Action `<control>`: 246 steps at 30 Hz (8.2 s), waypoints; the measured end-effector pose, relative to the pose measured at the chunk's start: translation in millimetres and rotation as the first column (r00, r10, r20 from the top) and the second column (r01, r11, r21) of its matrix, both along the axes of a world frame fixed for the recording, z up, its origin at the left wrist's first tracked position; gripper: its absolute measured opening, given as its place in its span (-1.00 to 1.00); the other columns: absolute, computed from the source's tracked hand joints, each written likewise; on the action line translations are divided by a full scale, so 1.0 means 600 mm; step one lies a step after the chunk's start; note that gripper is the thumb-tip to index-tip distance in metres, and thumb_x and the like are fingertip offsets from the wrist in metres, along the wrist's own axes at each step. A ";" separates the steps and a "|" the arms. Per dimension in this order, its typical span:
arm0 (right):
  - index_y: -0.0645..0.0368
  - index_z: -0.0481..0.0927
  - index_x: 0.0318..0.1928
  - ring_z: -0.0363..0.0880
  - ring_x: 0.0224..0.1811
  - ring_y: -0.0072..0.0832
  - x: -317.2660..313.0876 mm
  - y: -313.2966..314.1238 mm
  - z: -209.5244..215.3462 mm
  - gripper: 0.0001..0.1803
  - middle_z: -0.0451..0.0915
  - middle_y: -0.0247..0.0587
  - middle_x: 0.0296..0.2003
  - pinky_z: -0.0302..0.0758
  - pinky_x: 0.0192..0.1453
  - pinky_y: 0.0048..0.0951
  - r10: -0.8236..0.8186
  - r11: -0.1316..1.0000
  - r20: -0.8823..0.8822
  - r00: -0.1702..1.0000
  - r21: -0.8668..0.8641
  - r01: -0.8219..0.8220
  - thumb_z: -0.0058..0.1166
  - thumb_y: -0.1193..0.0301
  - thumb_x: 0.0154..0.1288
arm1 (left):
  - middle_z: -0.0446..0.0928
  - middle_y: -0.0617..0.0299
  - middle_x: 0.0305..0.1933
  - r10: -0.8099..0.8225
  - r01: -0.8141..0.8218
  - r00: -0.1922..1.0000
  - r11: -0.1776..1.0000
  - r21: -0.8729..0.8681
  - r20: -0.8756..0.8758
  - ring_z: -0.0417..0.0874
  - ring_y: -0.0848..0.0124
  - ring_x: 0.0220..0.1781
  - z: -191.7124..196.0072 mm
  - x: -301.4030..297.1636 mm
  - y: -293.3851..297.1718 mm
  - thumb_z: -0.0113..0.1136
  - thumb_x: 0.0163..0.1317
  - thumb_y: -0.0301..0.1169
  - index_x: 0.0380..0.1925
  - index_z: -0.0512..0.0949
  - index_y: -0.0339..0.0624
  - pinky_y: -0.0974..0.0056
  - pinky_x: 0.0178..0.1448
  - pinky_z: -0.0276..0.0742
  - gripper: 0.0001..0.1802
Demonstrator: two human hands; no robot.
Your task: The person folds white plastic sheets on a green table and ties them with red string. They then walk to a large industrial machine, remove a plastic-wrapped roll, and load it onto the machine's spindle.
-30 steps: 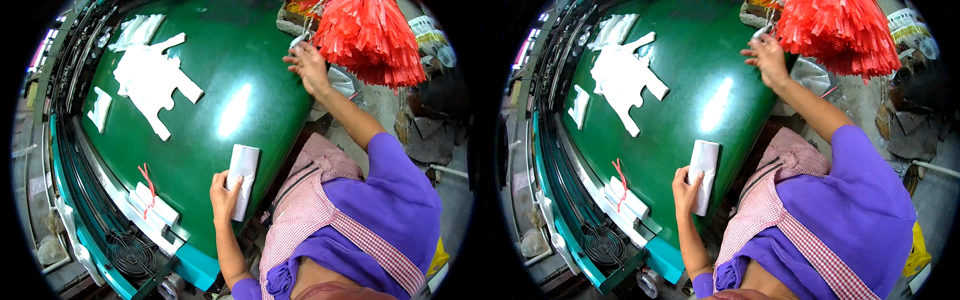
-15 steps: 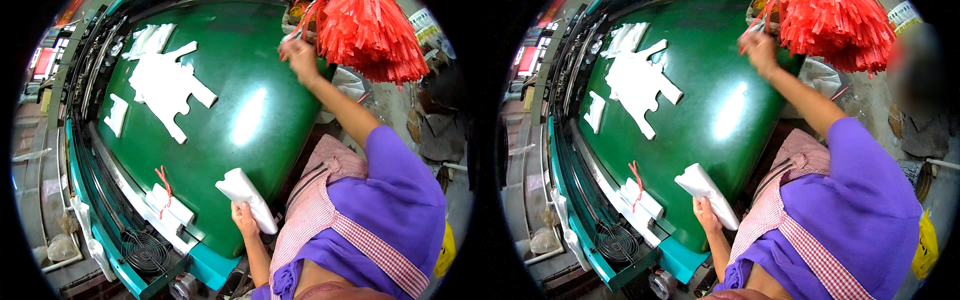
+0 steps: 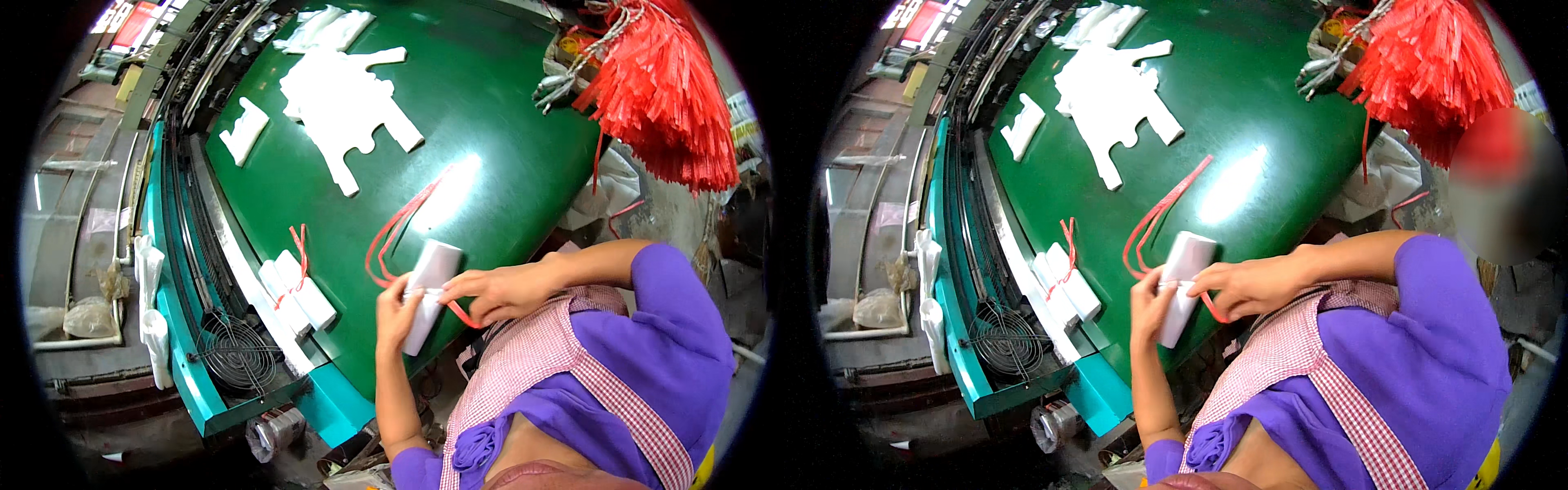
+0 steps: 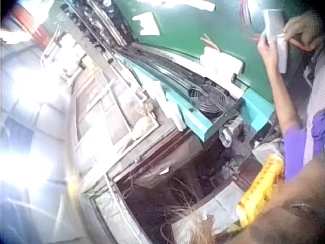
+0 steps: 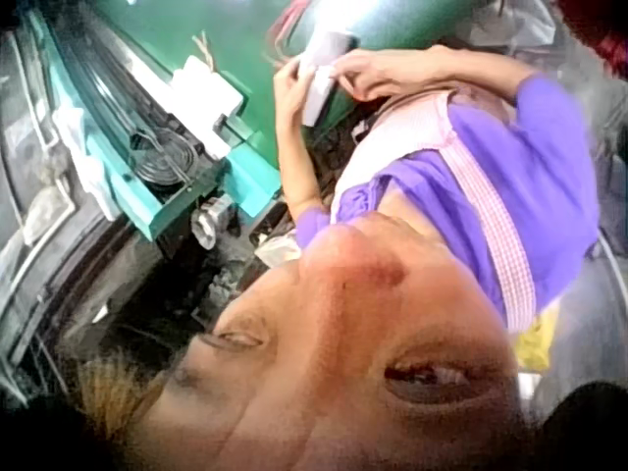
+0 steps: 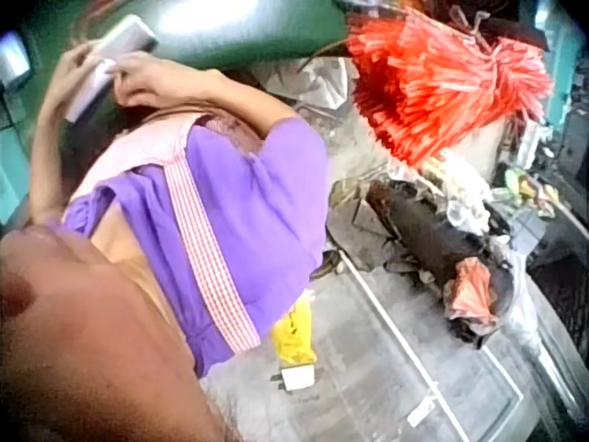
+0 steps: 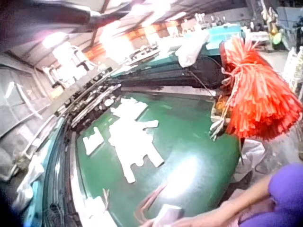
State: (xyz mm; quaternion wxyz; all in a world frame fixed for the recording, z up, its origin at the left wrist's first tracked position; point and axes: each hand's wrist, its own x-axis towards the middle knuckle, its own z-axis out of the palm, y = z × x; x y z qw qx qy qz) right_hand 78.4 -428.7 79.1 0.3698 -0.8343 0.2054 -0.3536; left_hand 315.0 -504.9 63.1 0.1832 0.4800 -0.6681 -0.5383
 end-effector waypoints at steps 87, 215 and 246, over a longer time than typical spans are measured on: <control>0.29 0.49 -0.45 0.49 -0.59 -0.13 0.058 -0.090 -0.027 -0.77 0.51 0.01 -0.59 0.43 -0.44 -0.24 -0.210 0.772 -0.182 0.960 0.572 0.278 -0.07 0.37 0.22 | 0.48 0.24 -0.36 0.257 -0.339 0.830 0.937 -0.082 -0.495 0.42 0.58 -0.40 -0.086 -0.015 0.066 0.02 0.27 -0.37 -0.11 0.50 -0.41 0.49 -0.29 0.37 -0.69; 0.19 0.53 -0.05 0.51 -0.05 -0.12 -0.503 0.751 -0.286 -0.51 0.52 0.04 -0.09 0.43 0.05 -0.22 -0.448 -0.611 -0.894 -0.013 0.296 0.734 0.06 0.31 -0.09 | 0.35 -0.02 0.13 -0.776 0.718 0.631 0.597 -0.357 -0.029 0.32 0.09 0.19 -0.192 -0.509 0.195 0.24 -0.04 -0.19 0.04 0.41 -0.21 0.14 0.23 0.26 -0.39; 0.32 0.55 -0.16 0.55 -0.36 -0.37 -1.422 0.852 -0.293 -0.68 0.58 -0.07 -0.37 0.45 -0.28 -0.40 -0.740 -0.673 -0.560 -0.374 0.635 0.380 0.04 0.39 0.08 | 0.48 0.00 -0.12 -0.980 0.899 0.114 0.034 -0.436 0.160 0.49 0.03 -0.10 0.262 -1.795 0.374 0.10 0.11 -0.32 0.01 0.40 -0.18 0.09 -0.04 0.40 -0.57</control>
